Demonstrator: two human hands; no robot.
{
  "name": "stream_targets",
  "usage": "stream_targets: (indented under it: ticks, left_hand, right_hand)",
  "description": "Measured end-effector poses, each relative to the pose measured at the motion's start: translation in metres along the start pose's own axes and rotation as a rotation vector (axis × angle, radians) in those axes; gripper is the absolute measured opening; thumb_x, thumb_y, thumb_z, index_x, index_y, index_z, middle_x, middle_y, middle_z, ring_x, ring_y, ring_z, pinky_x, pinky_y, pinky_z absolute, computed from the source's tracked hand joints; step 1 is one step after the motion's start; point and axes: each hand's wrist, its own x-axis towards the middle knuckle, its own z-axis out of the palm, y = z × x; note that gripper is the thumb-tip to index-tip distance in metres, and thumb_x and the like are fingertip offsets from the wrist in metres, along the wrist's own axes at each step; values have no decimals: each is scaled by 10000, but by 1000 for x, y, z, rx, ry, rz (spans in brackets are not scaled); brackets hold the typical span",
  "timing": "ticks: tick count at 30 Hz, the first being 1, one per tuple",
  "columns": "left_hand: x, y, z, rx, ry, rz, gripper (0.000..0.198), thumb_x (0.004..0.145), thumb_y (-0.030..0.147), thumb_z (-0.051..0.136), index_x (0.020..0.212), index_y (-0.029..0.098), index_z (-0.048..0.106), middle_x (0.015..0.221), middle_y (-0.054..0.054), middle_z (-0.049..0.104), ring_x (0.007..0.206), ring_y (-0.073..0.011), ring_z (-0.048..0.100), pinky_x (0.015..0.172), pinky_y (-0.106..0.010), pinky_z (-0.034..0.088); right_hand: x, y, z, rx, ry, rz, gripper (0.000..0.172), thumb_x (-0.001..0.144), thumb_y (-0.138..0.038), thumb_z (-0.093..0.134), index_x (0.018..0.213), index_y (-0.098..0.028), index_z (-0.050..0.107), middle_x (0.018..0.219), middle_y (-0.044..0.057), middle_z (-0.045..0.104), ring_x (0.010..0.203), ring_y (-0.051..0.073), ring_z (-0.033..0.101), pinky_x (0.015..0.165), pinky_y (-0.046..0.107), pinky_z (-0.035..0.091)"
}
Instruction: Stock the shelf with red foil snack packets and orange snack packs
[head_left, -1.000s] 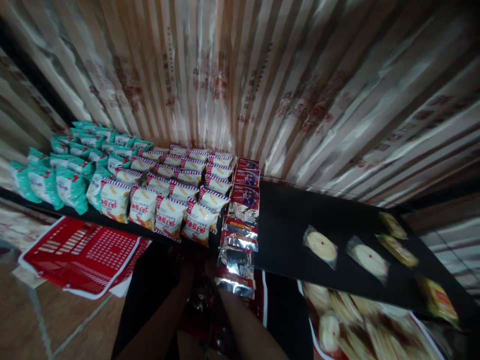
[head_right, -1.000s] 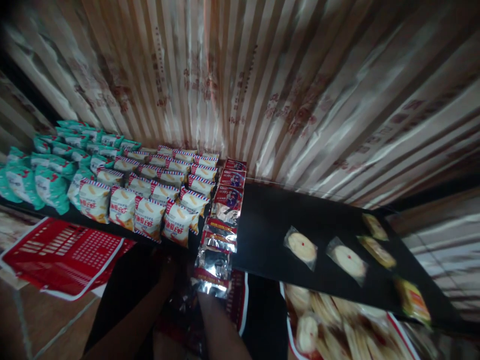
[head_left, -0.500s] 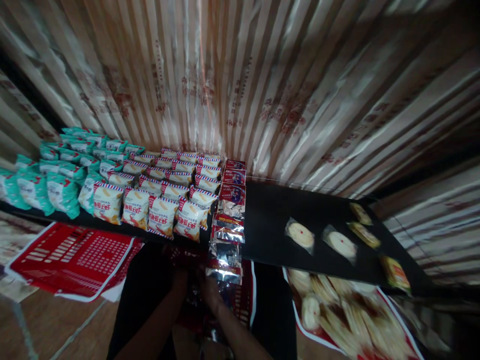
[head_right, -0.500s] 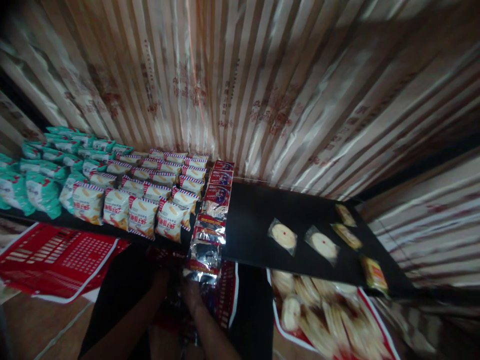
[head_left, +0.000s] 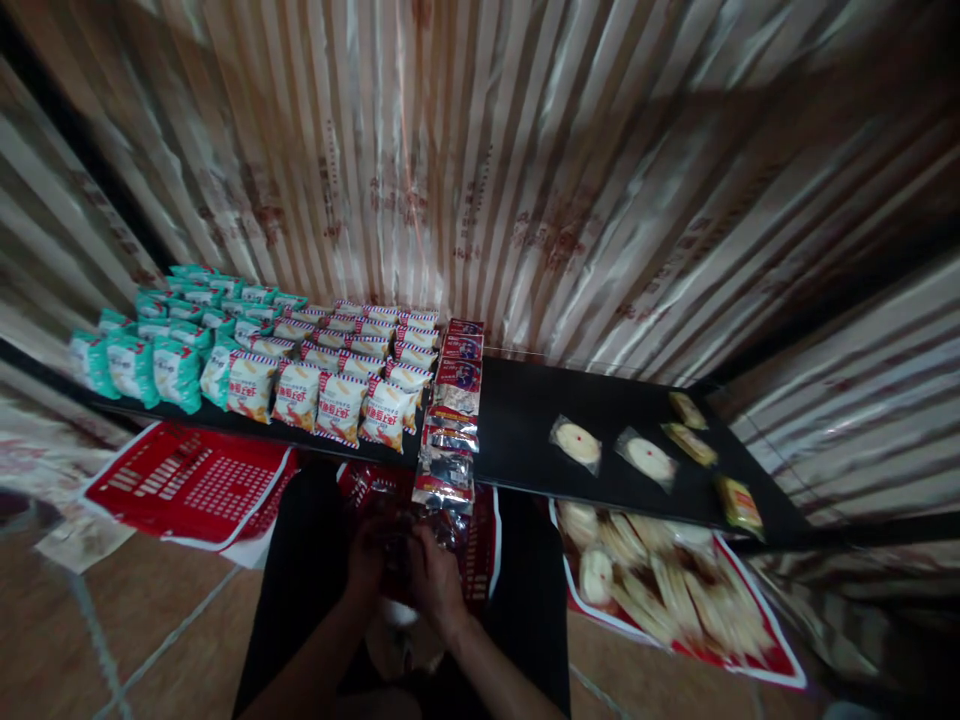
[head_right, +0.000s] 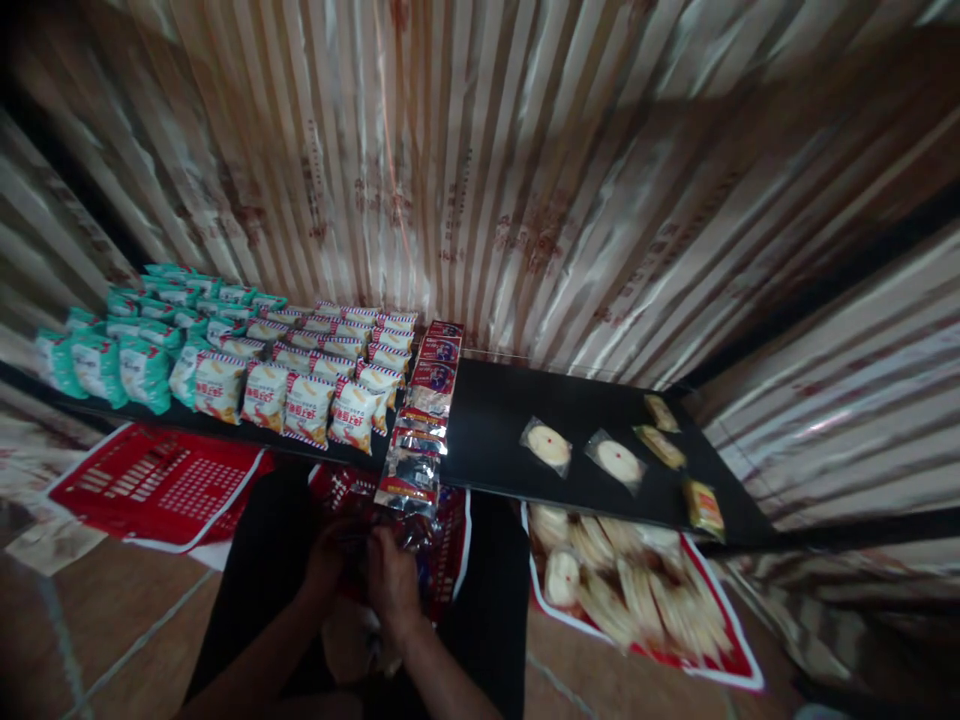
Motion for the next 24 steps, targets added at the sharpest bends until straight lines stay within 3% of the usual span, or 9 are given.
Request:
stream_targets:
  ticks: [4,7,11,17,24]
  left_hand:
    - [-19,17,-14,-82,-63,-26,168,578,226,596,727,156,632,689,-60,693,689,-231,666,673,-339,528]
    - [-38,38,-23,-223,-217,-53,307,566,339,654,807,149,651,725,-45,703,748,-233,667,708,-329,516]
    - [-58,66,-27,-236,-319,10,347,590,408,675,825,156,637,778,-35,712,780,-216,657,749,-312,500]
    - [-67,87,-19,18,-306,225,321,661,488,597,760,183,595,756,-31,687,748,-207,628,687,-282,481]
    - [-69,87,0,83,-327,284,267,747,459,511,771,197,558,749,-23,661,710,-186,607,657,-264,474]
  right_hand:
    - [-3,-29,-18,-39,38,-6,339,920,-362,316,949,-195,609,641,46,674,528,177,628,518,236,399]
    - [2,-54,-38,2,57,-3,320,920,-396,349,894,-208,607,629,32,650,561,174,625,537,231,391]
    - [14,-74,-62,21,107,-27,308,915,-407,357,895,-197,582,626,19,617,555,160,594,545,229,378]
    - [26,-77,-85,54,186,42,328,902,-447,368,891,-186,568,614,7,585,531,147,548,527,226,361]
    - [32,-72,-103,224,255,136,361,843,-527,457,871,-185,571,557,-31,537,495,122,487,484,214,347]
